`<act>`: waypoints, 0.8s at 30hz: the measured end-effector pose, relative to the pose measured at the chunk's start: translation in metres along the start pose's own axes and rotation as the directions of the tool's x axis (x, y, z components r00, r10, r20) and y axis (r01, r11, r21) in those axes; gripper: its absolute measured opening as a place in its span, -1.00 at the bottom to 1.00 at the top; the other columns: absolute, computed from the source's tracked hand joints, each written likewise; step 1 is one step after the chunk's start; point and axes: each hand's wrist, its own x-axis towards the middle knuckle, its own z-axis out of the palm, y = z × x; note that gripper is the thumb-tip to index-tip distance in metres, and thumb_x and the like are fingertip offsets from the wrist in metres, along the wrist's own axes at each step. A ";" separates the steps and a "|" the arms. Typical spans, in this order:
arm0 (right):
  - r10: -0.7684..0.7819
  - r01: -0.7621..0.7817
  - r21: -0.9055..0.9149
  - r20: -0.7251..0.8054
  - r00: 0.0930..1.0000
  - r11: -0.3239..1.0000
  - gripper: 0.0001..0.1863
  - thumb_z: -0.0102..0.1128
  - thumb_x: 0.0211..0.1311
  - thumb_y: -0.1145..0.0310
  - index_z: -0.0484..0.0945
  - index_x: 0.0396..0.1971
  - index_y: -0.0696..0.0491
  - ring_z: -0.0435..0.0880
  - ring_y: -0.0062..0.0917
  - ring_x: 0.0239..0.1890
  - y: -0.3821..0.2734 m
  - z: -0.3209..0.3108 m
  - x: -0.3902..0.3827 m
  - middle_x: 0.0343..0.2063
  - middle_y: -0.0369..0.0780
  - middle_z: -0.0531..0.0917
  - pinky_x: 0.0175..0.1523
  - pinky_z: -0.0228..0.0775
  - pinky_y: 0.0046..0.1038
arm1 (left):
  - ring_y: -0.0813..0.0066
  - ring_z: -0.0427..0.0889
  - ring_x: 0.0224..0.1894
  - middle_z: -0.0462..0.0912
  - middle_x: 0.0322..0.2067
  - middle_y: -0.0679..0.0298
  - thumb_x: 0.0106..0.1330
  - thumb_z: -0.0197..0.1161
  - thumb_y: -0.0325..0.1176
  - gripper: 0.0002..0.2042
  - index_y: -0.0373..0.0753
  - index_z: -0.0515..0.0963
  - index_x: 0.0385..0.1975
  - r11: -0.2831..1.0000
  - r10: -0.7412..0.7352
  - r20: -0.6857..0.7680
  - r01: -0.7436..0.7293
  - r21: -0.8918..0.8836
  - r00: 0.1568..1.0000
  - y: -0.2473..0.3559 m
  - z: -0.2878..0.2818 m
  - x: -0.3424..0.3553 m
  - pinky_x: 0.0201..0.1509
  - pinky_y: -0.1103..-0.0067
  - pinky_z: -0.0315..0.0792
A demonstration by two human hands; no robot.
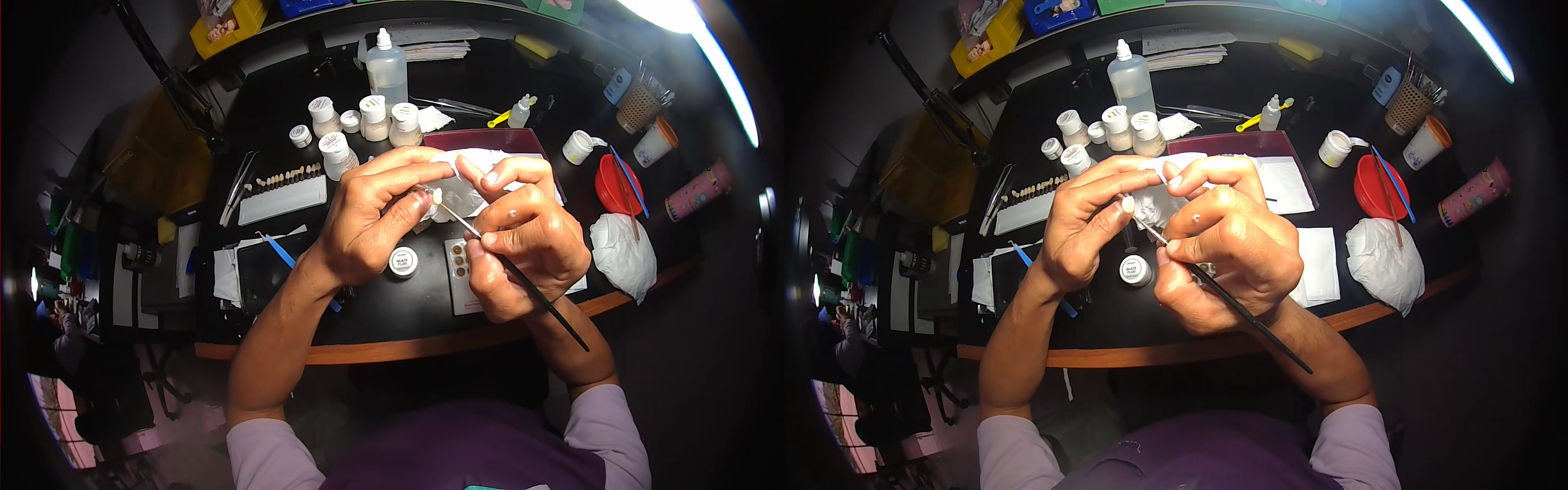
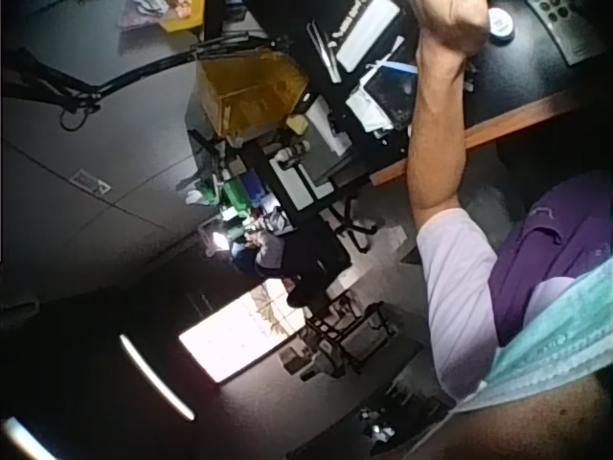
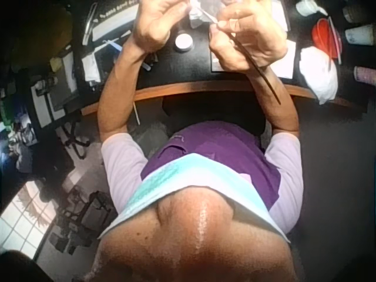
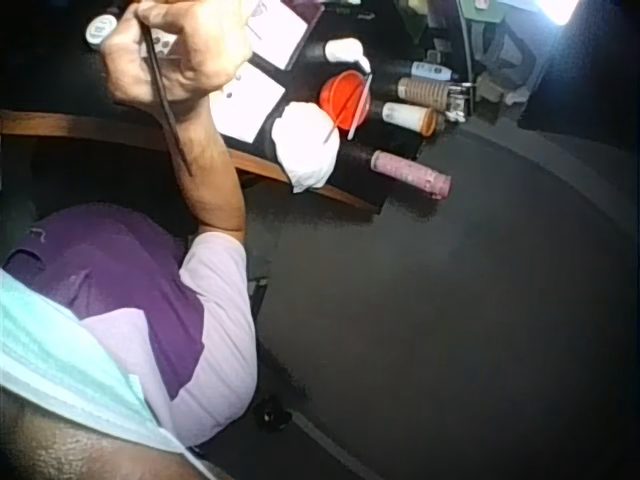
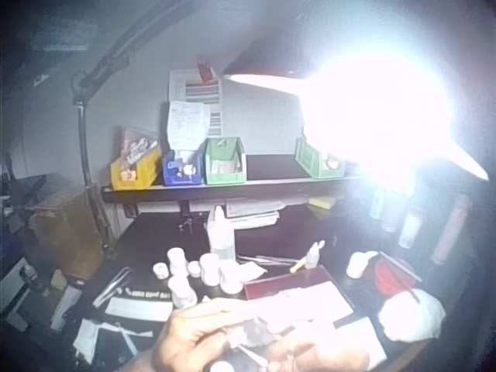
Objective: The person paints a dental crown by hand using a fine-tipped brush, dipping the brush into various pigments on a palette and applying it to the crown which is held in the other hand.
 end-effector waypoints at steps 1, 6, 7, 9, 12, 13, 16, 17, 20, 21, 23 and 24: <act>0.001 -0.001 -0.003 -0.001 1.000 1.000 -0.76 0.27 -0.31 0.69 0.53 -0.53 0.12 0.60 -0.29 -0.26 0.000 0.000 0.000 -0.55 -0.23 0.63 0.03 0.48 -0.23 | 0.24 0.69 -0.06 0.68 -0.01 -0.05 0.33 0.14 -0.44 -0.66 -0.48 0.64 0.02 1.000 -0.022 0.000 0.022 -0.009 1.000 0.001 0.000 0.000 0.02 0.47 0.53; 0.040 -0.047 0.054 0.113 0.993 0.997 -0.78 0.18 -0.05 0.73 0.49 -0.37 0.15 0.48 -0.29 -0.04 -0.002 -0.006 -0.003 -0.43 -0.12 0.63 0.22 0.52 0.13 | 0.21 0.70 -0.06 0.70 -0.07 -0.09 0.27 0.12 -0.42 -0.65 -0.50 0.66 -0.06 0.999 -0.035 -0.022 0.035 -0.020 0.999 -0.003 0.001 -0.002 0.02 0.45 0.53; 0.049 -0.059 0.068 0.137 0.989 0.996 -0.78 0.16 0.01 0.74 0.48 -0.33 0.16 0.46 -0.29 0.01 -0.003 -0.008 -0.004 -0.41 -0.10 0.63 0.26 0.52 0.20 | 0.20 0.71 -0.08 0.71 -0.08 -0.09 0.26 0.11 -0.42 -0.65 -0.50 0.67 -0.06 0.998 -0.045 -0.011 0.045 -0.036 0.999 -0.002 0.001 -0.002 0.01 0.45 0.53; 0.050 -0.059 0.078 0.122 0.991 0.995 -0.78 0.18 0.00 0.73 0.49 -0.33 0.16 0.47 -0.28 -0.02 -0.003 -0.007 -0.004 -0.42 -0.12 0.63 0.22 0.51 0.14 | 0.19 0.71 -0.11 0.71 -0.09 -0.11 0.22 0.10 -0.41 -0.63 -0.50 0.67 -0.08 0.996 -0.063 0.014 0.064 -0.069 0.998 0.001 -0.001 0.000 -0.01 0.45 0.53; 0.048 -0.051 0.072 0.042 0.998 0.996 -0.78 0.29 -0.14 0.68 0.54 -0.42 0.13 0.58 -0.27 -0.17 -0.003 -0.002 -0.003 -0.51 -0.20 0.64 0.07 0.51 -0.14 | 0.01 0.67 0.11 0.70 -0.01 -0.18 0.15 0.03 -0.35 -0.54 -0.52 0.66 -0.05 0.989 -0.141 0.103 0.145 -0.032 0.985 0.008 -0.007 0.001 0.25 0.35 0.48; 0.049 -0.050 0.072 0.024 0.999 0.996 -0.77 0.32 -0.18 0.66 0.55 -0.45 0.12 0.60 -0.26 -0.20 -0.003 0.000 -0.002 -0.53 -0.22 0.64 0.04 0.51 -0.21 | 0.04 0.69 0.03 0.71 -0.05 -0.16 0.16 0.05 -0.36 -0.56 -0.52 0.66 -0.08 0.992 -0.114 0.091 0.118 -0.034 0.989 0.008 -0.008 0.000 0.16 0.37 0.51; 0.057 -0.061 0.069 0.054 0.997 0.996 -0.78 0.34 -0.16 0.66 0.55 -0.45 0.11 0.61 -0.26 -0.17 -0.009 0.000 -0.003 -0.52 -0.22 0.66 0.05 0.54 -0.21 | 0.10 0.74 -0.13 0.73 -0.14 -0.14 0.16 0.11 -0.39 -0.62 -0.53 0.67 -0.13 0.998 -0.029 0.054 0.032 -0.046 0.998 0.004 -0.008 -0.002 -0.02 0.42 0.56; 0.056 -0.060 0.060 0.069 0.996 0.996 -0.77 0.34 -0.16 0.66 0.55 -0.45 0.11 0.61 -0.26 -0.16 -0.010 -0.002 -0.004 -0.51 -0.23 0.66 0.06 0.55 -0.21 | 0.09 0.74 -0.13 0.73 -0.14 -0.15 0.15 0.11 -0.39 -0.62 -0.54 0.67 -0.14 0.999 0.002 0.038 0.000 -0.053 0.999 0.001 -0.007 -0.003 -0.02 0.40 0.56; 0.041 -0.045 0.044 0.088 0.995 0.998 -0.76 0.35 -0.18 0.67 0.56 -0.45 0.10 0.62 -0.27 -0.16 -0.010 -0.003 -0.003 -0.50 -0.23 0.68 0.05 0.55 -0.21 | 0.06 0.74 -0.12 0.73 -0.13 -0.16 0.14 0.12 -0.39 -0.62 -0.54 0.67 -0.15 0.998 0.028 0.044 -0.025 -0.060 0.999 0.002 -0.007 -0.001 -0.01 0.38 0.57; 0.034 -0.037 0.041 0.088 0.996 0.998 -0.76 0.35 -0.19 0.68 0.56 -0.45 0.10 0.62 -0.27 -0.16 -0.010 -0.003 -0.004 -0.50 -0.23 0.68 0.04 0.54 -0.22 | 0.05 0.74 -0.12 0.73 -0.13 -0.16 0.13 0.13 -0.39 -0.62 -0.54 0.67 -0.15 0.998 0.025 0.055 -0.021 -0.059 0.998 0.002 -0.007 -0.001 0.00 0.37 0.57; 0.018 -0.021 0.036 0.087 0.996 0.999 -0.75 0.36 -0.21 0.69 0.56 -0.46 0.10 0.63 -0.27 -0.17 -0.009 -0.002 -0.003 -0.50 -0.22 0.69 0.03 0.53 -0.23 | 0.05 0.74 -0.12 0.73 -0.13 -0.16 0.13 0.12 -0.40 -0.62 -0.54 0.67 -0.15 0.998 0.039 0.053 -0.036 -0.052 0.998 0.001 -0.007 -0.001 -0.01 0.38 0.57; 0.016 -0.019 0.033 0.086 0.996 0.999 -0.74 0.36 -0.22 0.69 0.56 -0.46 0.10 0.63 -0.27 -0.17 -0.009 -0.001 -0.003 -0.50 -0.22 0.69 0.03 0.52 -0.23 | 0.06 0.74 -0.13 0.72 -0.13 -0.16 0.12 0.12 -0.40 -0.62 -0.54 0.67 -0.15 0.998 0.046 0.053 -0.043 -0.048 0.998 0.001 -0.008 -0.002 -0.02 0.39 0.57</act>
